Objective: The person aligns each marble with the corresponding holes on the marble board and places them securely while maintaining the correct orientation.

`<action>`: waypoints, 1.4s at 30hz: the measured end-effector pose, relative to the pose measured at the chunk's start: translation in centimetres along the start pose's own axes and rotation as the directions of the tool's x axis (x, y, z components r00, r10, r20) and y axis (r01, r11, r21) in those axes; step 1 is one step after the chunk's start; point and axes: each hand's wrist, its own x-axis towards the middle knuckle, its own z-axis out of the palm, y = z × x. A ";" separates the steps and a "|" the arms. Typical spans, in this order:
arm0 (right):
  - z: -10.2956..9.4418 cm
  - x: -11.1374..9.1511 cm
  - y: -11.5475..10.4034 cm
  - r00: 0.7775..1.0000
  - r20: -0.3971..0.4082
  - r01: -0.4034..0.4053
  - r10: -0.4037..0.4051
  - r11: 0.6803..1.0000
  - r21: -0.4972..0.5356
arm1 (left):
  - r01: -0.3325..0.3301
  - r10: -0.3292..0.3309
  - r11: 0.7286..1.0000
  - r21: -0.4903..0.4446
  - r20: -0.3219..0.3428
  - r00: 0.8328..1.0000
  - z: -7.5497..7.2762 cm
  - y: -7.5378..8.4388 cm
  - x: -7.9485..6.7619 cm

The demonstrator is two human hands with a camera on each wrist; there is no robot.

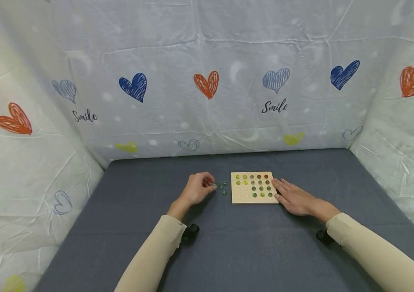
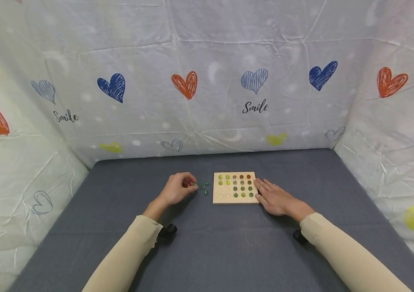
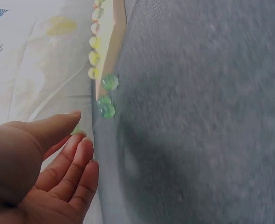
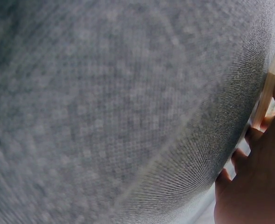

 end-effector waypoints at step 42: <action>-0.3 0.0 -0.5 1.000 0.005 -0.011 0.011 1.000 -0.006 | -0.131 0.133 0.991 -0.036 0.080 0.988 4.6 4.1 1.9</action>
